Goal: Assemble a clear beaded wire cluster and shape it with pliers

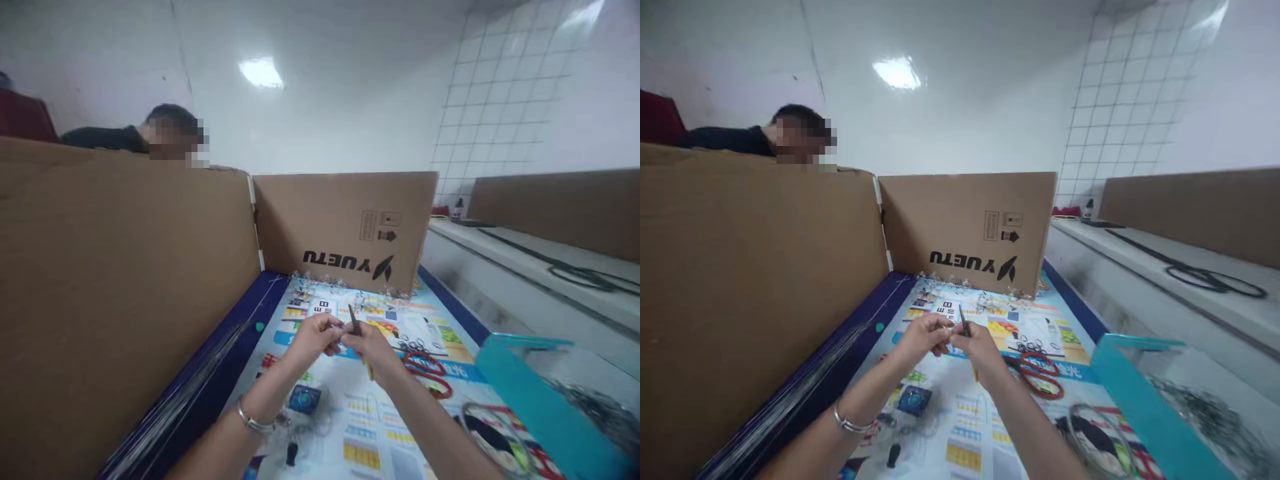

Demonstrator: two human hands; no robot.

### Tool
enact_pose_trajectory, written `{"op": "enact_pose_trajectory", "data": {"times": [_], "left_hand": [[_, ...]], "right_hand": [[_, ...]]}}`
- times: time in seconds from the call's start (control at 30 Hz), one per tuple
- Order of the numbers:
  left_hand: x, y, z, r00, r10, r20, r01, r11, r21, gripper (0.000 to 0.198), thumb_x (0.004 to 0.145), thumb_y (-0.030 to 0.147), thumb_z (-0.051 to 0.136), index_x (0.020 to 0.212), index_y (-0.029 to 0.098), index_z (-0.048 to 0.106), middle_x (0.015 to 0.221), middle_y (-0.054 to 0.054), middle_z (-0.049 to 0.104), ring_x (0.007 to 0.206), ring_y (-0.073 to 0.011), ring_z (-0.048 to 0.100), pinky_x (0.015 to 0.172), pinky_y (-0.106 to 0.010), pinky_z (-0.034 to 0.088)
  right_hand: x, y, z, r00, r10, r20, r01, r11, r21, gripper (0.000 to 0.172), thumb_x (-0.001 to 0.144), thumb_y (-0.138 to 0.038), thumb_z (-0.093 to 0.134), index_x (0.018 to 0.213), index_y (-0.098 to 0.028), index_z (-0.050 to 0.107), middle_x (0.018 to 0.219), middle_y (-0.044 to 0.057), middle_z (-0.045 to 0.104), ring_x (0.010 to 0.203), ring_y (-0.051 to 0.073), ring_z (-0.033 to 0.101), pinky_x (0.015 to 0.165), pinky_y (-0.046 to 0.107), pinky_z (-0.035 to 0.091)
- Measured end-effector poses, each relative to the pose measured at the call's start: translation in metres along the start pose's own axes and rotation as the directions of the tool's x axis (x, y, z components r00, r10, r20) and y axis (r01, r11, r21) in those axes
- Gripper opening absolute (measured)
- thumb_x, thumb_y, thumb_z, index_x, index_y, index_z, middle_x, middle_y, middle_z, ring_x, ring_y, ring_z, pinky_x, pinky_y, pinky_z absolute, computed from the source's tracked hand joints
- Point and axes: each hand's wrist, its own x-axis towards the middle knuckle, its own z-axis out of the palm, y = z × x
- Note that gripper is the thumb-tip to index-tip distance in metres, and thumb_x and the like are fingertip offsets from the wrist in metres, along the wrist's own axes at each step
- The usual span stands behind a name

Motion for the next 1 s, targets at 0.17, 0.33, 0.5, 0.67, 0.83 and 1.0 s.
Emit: {"op": "enact_pose_trajectory", "data": {"times": [0.17,0.33,0.5,0.67,0.83,1.0], "left_hand": [[-0.002,0.003,0.002,1.000,0.017,-0.023,-0.017,1.000,-0.012,0.023,0.068,0.036,0.063,0.075,0.014,0.058,0.049,0.004,0.055,0.041,-0.0088,0.052,0.041,-0.018,0.038],[-0.005,0.013,-0.003,0.998,0.049,-0.044,-0.051,0.998,-0.042,0.019,0.071,0.032,0.060,0.067,0.015,0.054,0.061,0.001,0.059,0.051,-0.0097,0.056,0.043,-0.017,0.036],[-0.009,0.021,-0.007,0.999,0.039,-0.032,-0.042,0.994,-0.096,0.018,0.079,0.033,0.052,0.074,0.017,0.047,0.080,-0.004,0.068,0.068,-0.0138,0.065,0.055,-0.021,0.044],[-0.010,0.025,-0.005,0.999,0.027,-0.045,-0.031,0.994,-0.107,0.013,0.081,0.028,0.048,0.074,0.018,0.043,0.072,-0.003,0.069,0.058,-0.0136,0.065,0.051,-0.021,0.042],[-0.014,0.033,-0.005,0.997,0.041,-0.064,-0.047,0.994,-0.102,0.011,0.079,0.024,0.049,0.072,0.018,0.043,0.063,-0.001,0.067,0.050,-0.0113,0.061,0.047,-0.020,0.040],[-0.017,0.038,-0.005,0.999,0.019,-0.043,-0.024,0.993,-0.113,0.015,0.081,0.029,0.048,0.072,0.019,0.041,0.058,0.000,0.065,0.046,-0.0120,0.061,0.044,-0.020,0.039]], "right_hand": [[0.000,0.002,0.001,1.000,0.012,0.016,-0.012,0.999,0.029,0.021,0.056,-0.027,0.072,0.063,-0.016,0.056,0.048,-0.008,0.044,0.047,0.007,0.031,0.048,0.023,0.022],[-0.004,0.004,-0.001,0.996,0.084,0.034,-0.088,0.988,0.125,0.034,0.063,-0.046,0.071,0.071,-0.017,0.055,0.057,-0.003,0.052,0.047,0.007,0.040,0.047,0.022,0.031],[-0.012,-0.003,-0.015,0.988,0.140,0.067,-0.151,0.968,0.198,0.044,0.074,-0.063,0.052,0.094,-0.024,0.046,0.076,0.002,0.059,0.073,0.018,0.060,0.066,0.035,0.046],[-0.024,0.002,-0.016,0.987,0.128,0.093,-0.126,0.992,-0.024,0.049,0.082,-0.067,0.031,0.096,-0.022,0.044,0.067,0.001,0.056,0.060,0.019,0.058,0.057,0.038,0.047],[-0.028,0.010,-0.015,0.994,-0.106,0.009,0.098,0.877,-0.470,0.042,0.081,-0.059,0.042,0.073,-0.019,0.052,0.058,0.001,0.050,0.055,0.018,0.048,0.056,0.032,0.039],[-0.032,0.003,-0.031,0.871,-0.490,0.033,0.296,0.470,-0.832,0.015,0.073,-0.032,0.058,0.068,-0.019,0.059,0.074,0.007,0.055,0.081,0.025,0.044,0.077,0.039,0.028]]}}
